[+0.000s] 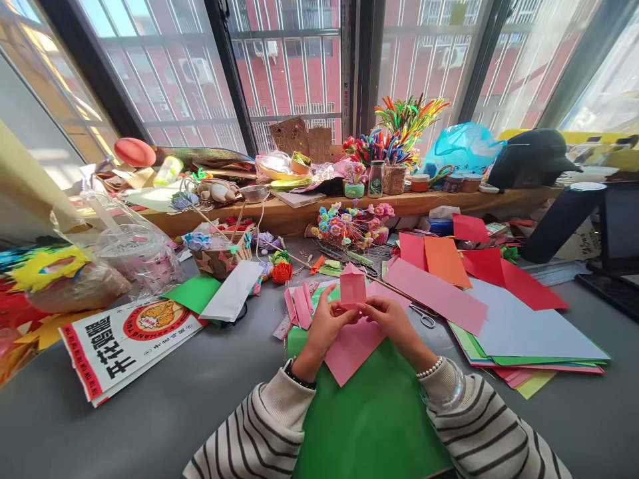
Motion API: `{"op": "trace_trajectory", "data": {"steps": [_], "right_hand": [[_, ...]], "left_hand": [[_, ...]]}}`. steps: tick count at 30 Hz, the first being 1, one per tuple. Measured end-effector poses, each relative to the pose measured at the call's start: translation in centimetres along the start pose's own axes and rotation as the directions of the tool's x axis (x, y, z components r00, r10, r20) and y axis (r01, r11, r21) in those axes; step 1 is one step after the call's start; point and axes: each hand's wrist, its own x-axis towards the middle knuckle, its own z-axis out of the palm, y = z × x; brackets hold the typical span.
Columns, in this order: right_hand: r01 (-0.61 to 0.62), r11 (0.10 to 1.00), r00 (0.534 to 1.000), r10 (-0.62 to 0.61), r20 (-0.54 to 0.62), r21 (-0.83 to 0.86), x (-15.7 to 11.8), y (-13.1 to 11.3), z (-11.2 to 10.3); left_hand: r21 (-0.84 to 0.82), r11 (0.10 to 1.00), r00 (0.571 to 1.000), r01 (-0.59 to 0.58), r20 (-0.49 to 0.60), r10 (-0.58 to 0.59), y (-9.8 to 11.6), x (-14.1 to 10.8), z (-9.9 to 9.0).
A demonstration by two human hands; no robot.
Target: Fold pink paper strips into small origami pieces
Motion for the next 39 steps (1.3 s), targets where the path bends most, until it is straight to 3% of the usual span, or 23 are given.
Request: {"op": "trace_trajectory", "data": {"steps": [13,17,22,28,39], "right_hand": [[0.082,0.981,0.991,-0.100,-0.093,-0.175,-0.18,-0.03,0.15],[0.100,0.981,0.987,-0.119,-0.110,-0.168,-0.28,-0.24,0.16],[0.107,0.987,0.992,-0.114,-0.050,-0.122,-0.21,-0.37,0.07],[0.110,0.976,0.989,-0.127,-0.080,-0.190,-0.26,-0.16,0.13],[0.163,0.918,0.959,-0.233,-0.160,-0.362,-0.23,0.16,0.52]], "left_hand": [[0.036,0.999,1.000,0.007,0.015,-0.007,-0.08,0.10,-0.04],[0.028,1.000,0.998,0.000,0.063,-0.002,0.05,0.08,-0.05],[0.005,1.000,0.998,0.009,0.067,-0.009,0.12,-0.01,-0.39],[-0.005,1.000,0.996,0.019,0.084,-0.018,-0.05,0.10,-0.40],[0.082,0.997,0.999,0.012,0.039,-0.016,0.24,0.21,-0.13]]}}
